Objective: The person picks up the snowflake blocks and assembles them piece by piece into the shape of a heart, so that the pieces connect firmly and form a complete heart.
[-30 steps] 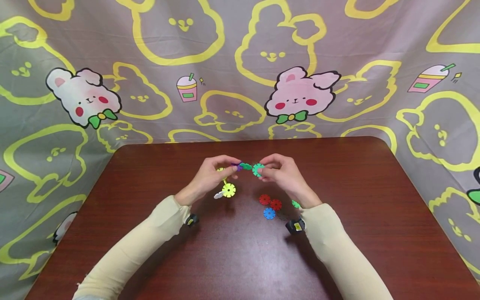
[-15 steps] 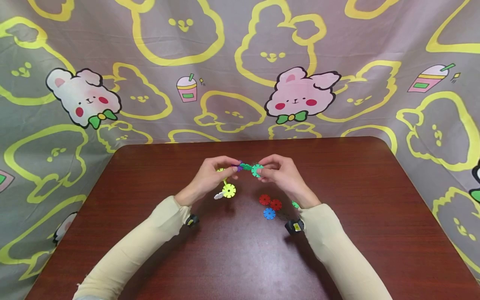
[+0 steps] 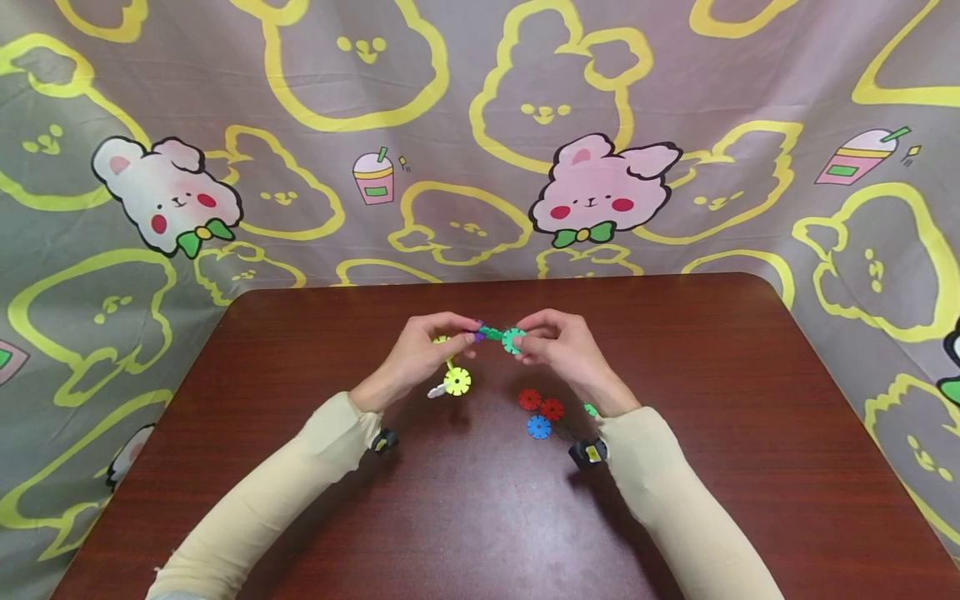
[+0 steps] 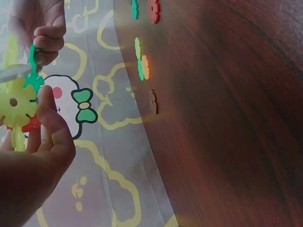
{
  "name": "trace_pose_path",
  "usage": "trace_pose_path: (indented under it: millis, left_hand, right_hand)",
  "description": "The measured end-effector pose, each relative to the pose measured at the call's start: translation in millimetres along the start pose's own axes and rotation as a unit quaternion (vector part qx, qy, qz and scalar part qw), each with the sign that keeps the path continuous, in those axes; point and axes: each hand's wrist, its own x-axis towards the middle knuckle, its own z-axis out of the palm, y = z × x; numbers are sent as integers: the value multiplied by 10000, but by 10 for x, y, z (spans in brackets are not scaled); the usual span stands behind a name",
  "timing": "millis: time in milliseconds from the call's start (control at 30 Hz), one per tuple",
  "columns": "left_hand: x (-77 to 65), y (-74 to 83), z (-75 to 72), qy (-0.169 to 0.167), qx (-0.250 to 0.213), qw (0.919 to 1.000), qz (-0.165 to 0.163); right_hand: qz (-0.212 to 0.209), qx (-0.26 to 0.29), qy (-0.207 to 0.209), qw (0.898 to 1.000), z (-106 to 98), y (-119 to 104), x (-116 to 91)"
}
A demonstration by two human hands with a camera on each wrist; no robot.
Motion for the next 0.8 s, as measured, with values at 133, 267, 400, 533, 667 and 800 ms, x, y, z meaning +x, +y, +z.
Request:
trace_pose_path:
  millis: [133,267,400,533,667,800]
  left_hand:
    - [0,1,2,-16,-56,9999,84]
    - [-1,9,15,-52,-123,9998,153]
    - [-3,4,30,-19,-111,9999,120]
    - [-6,3,45,-15,-196,9998,69]
    - [-5,-2,69,-23,-351,9994,78]
    - [5,-7,89,66,-293,9995,134]
  right_hand:
    - [4,31,6,10000,-1,-11,-11]
    - [-63,-14,7,10000,19,-7,-8]
    - [-98,6,58,9999,45,4,-2]
    - [-54,11,177,9998,55,3,-6]
    - [-6,74,260,9996,60,8,-7]
    - [24,253,356,9990,92,30,6]
